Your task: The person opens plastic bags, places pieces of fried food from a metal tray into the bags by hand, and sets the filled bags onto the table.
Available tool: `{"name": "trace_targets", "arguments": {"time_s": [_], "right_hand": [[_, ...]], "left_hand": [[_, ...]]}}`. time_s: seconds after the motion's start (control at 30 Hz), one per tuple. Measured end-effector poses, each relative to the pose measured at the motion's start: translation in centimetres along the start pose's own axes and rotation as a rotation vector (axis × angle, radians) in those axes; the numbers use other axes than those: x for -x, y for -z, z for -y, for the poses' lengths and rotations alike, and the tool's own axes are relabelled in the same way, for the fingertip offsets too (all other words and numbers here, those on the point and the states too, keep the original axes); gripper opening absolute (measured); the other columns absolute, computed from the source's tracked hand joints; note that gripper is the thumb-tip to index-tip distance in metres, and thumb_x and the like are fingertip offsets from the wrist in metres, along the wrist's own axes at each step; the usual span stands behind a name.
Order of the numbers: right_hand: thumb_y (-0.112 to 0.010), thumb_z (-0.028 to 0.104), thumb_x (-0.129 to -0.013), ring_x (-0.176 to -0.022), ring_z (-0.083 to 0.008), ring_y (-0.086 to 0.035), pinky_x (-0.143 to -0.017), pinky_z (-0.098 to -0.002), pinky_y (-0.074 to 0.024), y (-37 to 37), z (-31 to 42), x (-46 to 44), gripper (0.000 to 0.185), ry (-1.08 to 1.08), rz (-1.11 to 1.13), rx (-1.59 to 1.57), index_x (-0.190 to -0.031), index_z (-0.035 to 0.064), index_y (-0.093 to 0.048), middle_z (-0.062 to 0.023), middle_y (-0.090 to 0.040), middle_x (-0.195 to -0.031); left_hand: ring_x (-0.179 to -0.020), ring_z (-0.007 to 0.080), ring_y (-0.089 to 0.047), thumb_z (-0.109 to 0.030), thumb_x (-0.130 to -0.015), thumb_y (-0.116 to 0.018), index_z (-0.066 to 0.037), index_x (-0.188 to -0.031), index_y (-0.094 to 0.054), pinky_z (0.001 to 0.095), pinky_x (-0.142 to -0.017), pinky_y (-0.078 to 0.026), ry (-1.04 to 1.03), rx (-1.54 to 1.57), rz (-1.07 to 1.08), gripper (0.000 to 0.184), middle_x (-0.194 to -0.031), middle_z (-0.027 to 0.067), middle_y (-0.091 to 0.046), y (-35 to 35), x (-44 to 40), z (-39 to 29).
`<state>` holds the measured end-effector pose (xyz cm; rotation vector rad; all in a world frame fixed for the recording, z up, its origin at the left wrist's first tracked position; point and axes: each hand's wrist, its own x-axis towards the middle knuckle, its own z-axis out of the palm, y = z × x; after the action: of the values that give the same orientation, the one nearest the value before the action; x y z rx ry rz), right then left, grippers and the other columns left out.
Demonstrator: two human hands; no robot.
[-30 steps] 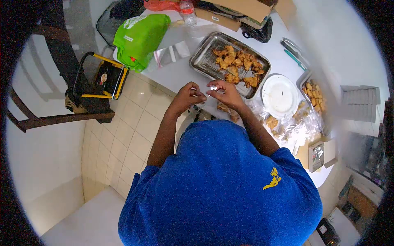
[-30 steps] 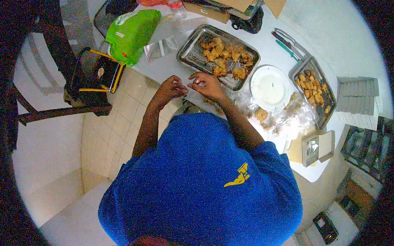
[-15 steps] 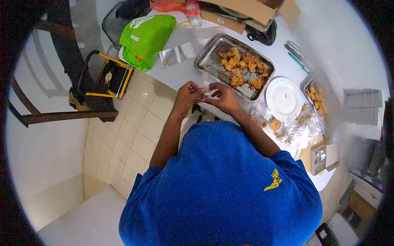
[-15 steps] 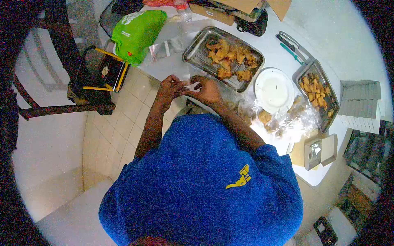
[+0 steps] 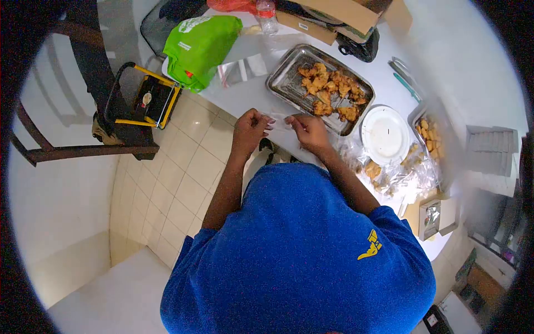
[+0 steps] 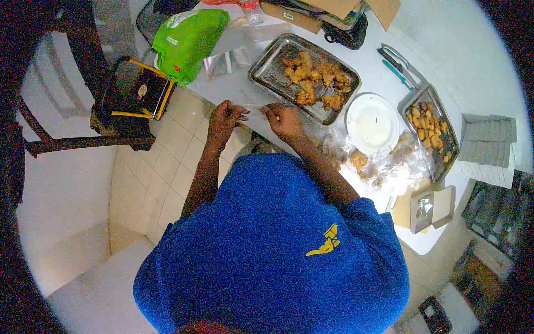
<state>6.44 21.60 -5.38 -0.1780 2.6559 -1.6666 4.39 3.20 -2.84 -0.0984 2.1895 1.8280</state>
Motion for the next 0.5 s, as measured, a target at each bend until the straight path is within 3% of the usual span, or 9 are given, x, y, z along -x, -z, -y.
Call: {"name": "trace_targets", "arguments": {"time_s": [0.1,0.17,0.27,0.3,0.4,0.5], "right_hand": [[-0.063,0.015,-0.077,-0.084,-0.0280,-0.062,-0.074,-0.0376,-0.0495,0.6,0.9,-0.5,0.034,0.082,-0.026,0.108,-0.109,0.0042,-0.059,-0.0162,-0.061,-0.099],[-0.065,0.012,-0.073,-0.091,-0.0292,-0.060,-0.078,-0.0377,-0.0488,0.5,1.7,-0.6,0.051,0.212,-0.057,0.226,-0.121,0.0065,-0.050,-0.0161,-0.057,-0.107],[-0.065,0.016,-0.069,-0.105,-0.0353,-0.050,-0.092,-0.0419,-0.0402,-0.6,1.2,-0.9,0.068,0.322,0.028,0.129,-0.131,0.0096,-0.037,-0.0189,-0.051,-0.114],[-0.063,0.013,-0.068,-0.095,-0.0350,-0.055,-0.087,-0.0423,-0.0439,-1.2,0.9,-1.0,0.069,0.366,-0.009,0.118,-0.132,0.0097,-0.036,-0.0182,-0.054,-0.110],[-0.059,0.001,-0.069,-0.087,-0.0283,-0.061,-0.074,-0.0377,-0.0493,-1.7,0.2,-0.8,0.055,0.118,0.013,0.037,-0.121,0.0064,-0.043,-0.0156,-0.054,-0.108],[-0.059,-0.001,-0.070,-0.082,-0.0261,-0.062,-0.070,-0.0356,-0.0496,-1.6,0.2,-1.6,0.046,-0.045,0.000,0.108,-0.113,0.0056,-0.045,-0.0146,-0.055,-0.106]], "left_hand": [[-0.067,0.0140,-0.061,-0.019,-0.087,-0.057,-0.005,-0.074,-0.048,0.0274,-0.054,-0.047,-0.059,-0.059,0.025,0.021,-0.074,0.0064,-0.062,-0.5,0.2,-0.5],[-0.061,0.0138,-0.059,-0.018,-0.084,-0.060,-0.004,-0.072,-0.045,0.0299,-0.053,-0.045,-0.048,-0.301,0.040,0.024,-0.068,0.0072,-0.060,-0.8,-0.1,-0.9],[-0.056,0.0151,-0.056,-0.017,-0.081,-0.062,-0.002,-0.070,-0.044,0.0335,-0.052,-0.043,-0.082,-0.424,0.045,0.026,-0.060,0.0083,-0.054,-1.6,-0.4,0.0],[-0.054,0.0157,-0.055,-0.017,-0.080,-0.063,-0.002,-0.069,-0.043,0.0346,-0.052,-0.042,-0.104,-0.423,0.042,0.027,-0.057,0.0086,-0.052,-1.9,-0.4,-0.1],[-0.052,0.0194,-0.054,-0.015,-0.078,-0.063,-0.003,-0.072,-0.043,0.0352,-0.051,-0.041,-0.253,-0.572,-0.067,0.024,-0.057,0.0095,-0.051,-2.3,0.1,-0.5],[-0.050,0.0182,-0.049,-0.012,-0.076,-0.064,-0.006,-0.073,-0.041,0.0345,-0.050,-0.041,-0.372,-0.612,-0.199,0.023,-0.056,0.0080,-0.045,-2.3,0.2,0.0]]}}
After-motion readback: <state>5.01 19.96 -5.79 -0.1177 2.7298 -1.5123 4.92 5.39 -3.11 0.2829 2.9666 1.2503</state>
